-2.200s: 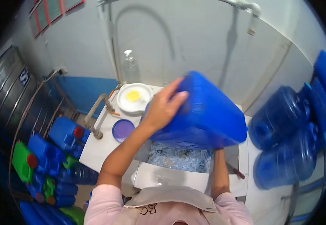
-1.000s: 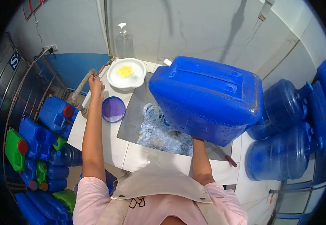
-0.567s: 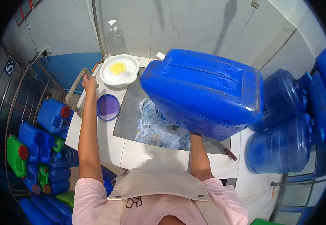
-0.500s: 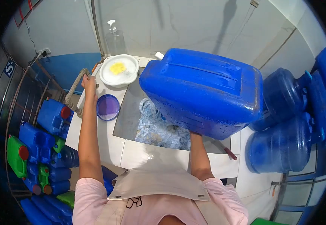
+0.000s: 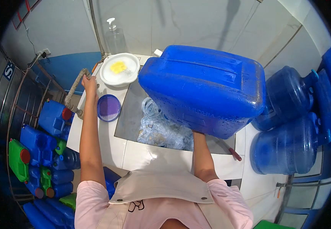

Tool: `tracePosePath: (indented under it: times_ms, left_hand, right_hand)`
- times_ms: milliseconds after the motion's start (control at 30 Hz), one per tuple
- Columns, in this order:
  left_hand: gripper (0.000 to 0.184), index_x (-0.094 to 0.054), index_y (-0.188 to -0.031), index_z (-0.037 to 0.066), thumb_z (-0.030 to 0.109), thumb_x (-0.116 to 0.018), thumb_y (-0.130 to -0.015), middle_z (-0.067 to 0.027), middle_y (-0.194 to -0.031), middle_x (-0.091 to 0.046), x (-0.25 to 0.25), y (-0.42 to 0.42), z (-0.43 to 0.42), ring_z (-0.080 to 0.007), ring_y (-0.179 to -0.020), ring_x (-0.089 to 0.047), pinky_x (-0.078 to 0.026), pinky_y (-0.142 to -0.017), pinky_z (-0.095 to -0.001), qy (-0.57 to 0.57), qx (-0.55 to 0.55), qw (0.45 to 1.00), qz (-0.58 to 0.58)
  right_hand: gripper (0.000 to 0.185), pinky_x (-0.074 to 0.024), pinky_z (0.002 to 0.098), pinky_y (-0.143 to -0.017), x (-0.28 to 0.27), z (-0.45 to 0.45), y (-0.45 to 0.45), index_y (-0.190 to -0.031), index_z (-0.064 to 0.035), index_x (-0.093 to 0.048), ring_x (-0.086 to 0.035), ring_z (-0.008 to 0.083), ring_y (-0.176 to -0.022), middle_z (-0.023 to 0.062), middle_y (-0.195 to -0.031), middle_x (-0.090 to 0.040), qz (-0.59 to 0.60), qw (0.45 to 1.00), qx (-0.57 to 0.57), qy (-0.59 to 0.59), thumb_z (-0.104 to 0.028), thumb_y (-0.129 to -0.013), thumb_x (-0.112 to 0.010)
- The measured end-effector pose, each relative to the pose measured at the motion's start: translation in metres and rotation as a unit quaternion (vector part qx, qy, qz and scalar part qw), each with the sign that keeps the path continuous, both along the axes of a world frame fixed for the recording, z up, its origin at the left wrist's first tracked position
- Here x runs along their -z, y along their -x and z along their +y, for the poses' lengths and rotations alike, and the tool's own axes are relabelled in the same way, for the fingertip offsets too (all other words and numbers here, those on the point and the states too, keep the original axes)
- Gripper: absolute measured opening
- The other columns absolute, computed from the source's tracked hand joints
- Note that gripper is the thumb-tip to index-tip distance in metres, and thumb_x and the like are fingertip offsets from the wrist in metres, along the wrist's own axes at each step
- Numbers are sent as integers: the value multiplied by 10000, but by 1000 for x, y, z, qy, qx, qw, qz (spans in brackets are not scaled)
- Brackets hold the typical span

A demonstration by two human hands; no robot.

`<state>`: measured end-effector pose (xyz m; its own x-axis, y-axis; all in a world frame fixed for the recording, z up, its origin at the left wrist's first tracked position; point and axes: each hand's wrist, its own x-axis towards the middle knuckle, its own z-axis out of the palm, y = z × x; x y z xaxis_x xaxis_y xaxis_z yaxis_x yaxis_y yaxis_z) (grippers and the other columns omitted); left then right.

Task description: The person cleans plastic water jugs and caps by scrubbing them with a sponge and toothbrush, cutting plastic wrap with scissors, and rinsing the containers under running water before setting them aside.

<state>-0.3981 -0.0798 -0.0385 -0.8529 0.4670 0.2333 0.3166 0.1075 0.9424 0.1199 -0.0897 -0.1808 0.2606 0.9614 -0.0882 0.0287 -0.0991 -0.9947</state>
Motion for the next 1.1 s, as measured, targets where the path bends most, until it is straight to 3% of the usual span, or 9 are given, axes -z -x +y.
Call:
tracePosePath:
  times_ms: [133, 200, 500, 1033, 1100]
  left_hand:
    - [682, -335, -1335, -26, 196, -610, -752, -118, -1180, -385, -7, -5, -4, -192, -933, -483, -454, -642, -303, -7, 21, 999, -27]
    - [722, -281, -1368, -11, 169, -597, -744, -141, -1313, -271, -20, -15, -12, -261, -1156, -388, -434, -874, -318, 2, 64, 993, -104]
    - [690, -274, -1364, -5, 175, -577, -770, -135, -1332, -258, -36, -34, -20, -250, -1124, -430, -517, -683, -293, 15, 46, 997, -64]
    - [709, -241, -1375, -12, 153, -568, -768, -137, -1391, -213, -39, -42, -21, -237, -1055, -491, -500, -634, -288, 15, 36, 999, -37]
    - [709, -237, -1374, -18, 147, -562, -767, -165, -1391, -204, -36, -39, -20, -270, -1104, -468, -485, -767, -302, 27, 47, 998, -40]
  right_hand:
    - [353, -417, 364, -906, 1, 0, -1, -1162, -37, -518, -521, 262, -1042, 144, -1139, -560, 1, 1000, 3, 0, -260, -906, -420]
    - [353, -418, 364, -905, 1, -2, -1, -1162, -38, -518, -520, 261, -1043, 142, -1140, -559, 2, 1000, 4, 0, -261, -906, -421]
    - [352, -418, 362, -904, 3, -2, -1, -1161, -44, -519, -515, 256, -1047, 136, -1143, -555, 5, 1000, 7, -2, -268, -905, -425]
    - [350, -419, 357, -901, 2, -3, -2, -1158, -54, -519, -507, 247, -1053, 124, -1149, -549, 11, 1000, 11, -8, -280, -905, -432]
    - [350, -419, 357, -901, 2, -3, -2, -1158, -56, -519, -506, 246, -1054, 122, -1150, -548, 11, 1000, 12, -9, -281, -905, -433]
